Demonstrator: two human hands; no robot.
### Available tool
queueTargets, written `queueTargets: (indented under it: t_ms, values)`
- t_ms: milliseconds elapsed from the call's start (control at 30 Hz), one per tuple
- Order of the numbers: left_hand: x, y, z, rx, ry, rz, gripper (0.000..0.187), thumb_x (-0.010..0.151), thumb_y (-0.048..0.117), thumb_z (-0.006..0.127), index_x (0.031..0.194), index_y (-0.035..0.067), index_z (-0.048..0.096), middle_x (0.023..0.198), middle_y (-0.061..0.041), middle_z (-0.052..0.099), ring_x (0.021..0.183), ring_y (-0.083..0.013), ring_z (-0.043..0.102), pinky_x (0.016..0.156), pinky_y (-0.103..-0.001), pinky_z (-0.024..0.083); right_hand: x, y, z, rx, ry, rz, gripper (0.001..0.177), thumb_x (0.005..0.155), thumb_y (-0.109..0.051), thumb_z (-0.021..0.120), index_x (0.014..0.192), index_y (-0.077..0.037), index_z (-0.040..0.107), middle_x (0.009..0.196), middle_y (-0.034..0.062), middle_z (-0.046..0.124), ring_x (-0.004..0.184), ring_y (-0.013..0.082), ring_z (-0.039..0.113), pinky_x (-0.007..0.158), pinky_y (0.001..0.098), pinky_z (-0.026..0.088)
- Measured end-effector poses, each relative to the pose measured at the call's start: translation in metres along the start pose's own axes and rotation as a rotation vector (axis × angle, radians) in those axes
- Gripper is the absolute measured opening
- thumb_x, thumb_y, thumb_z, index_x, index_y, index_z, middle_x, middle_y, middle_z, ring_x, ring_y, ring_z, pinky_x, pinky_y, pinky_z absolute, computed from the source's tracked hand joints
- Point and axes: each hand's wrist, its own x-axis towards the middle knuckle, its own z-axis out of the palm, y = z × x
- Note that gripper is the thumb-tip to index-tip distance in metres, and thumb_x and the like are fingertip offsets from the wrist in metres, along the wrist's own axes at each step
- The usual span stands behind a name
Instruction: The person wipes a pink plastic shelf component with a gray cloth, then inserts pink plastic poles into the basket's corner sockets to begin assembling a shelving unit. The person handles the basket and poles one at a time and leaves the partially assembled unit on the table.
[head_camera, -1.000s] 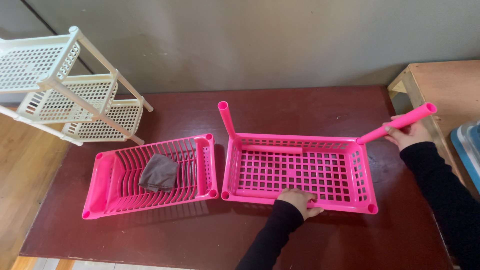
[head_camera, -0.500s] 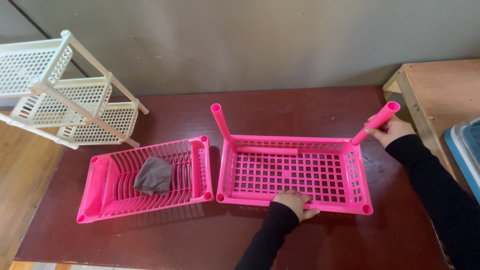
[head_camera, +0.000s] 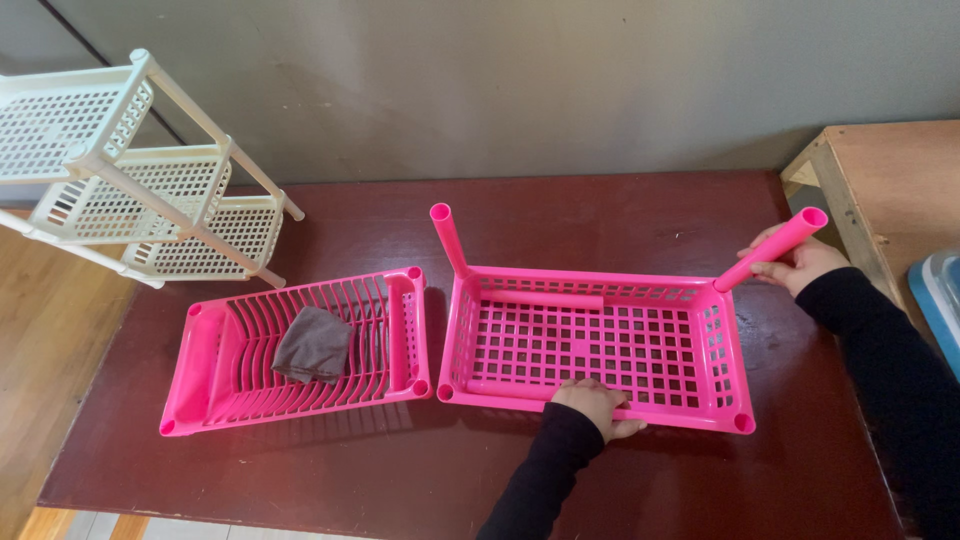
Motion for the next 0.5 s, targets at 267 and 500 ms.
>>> queueTargets:
  t_ms: [267,500]
  values:
    - [-0.003,0.001,0.003,-0.008,0.056,0.001,0.065,0.09,0.074,0.055,0.116,0.018,0.075,0.105,-0.008,0.076,0.106,-0.0257,0.068,0.095,-0.045,0.051,-0.019,-0.013,0.022,-0.277,0.198,-0.017,0.039,0.092,-0.008,0.074,0.127,0.0,0.059,0.118,0.0178,0.074,0.111,0.0251,0.071,0.096,0.0359,0.056]
    - [0.0,-0.001,0.001,-0.013,0.006,-0.004,0.066,0.09,0.075,0.055,0.116,0.017,0.074,0.103,-0.009,0.075,0.104,-0.0264,0.068,0.096,-0.045,0.05,0.009,0.017,0.0,-0.269,0.044,-0.075,0.032,0.091,-0.007,0.074,0.119,0.002,0.062,0.115,0.0163,0.075,0.111,0.0255,0.071,0.099,0.0353,0.054]
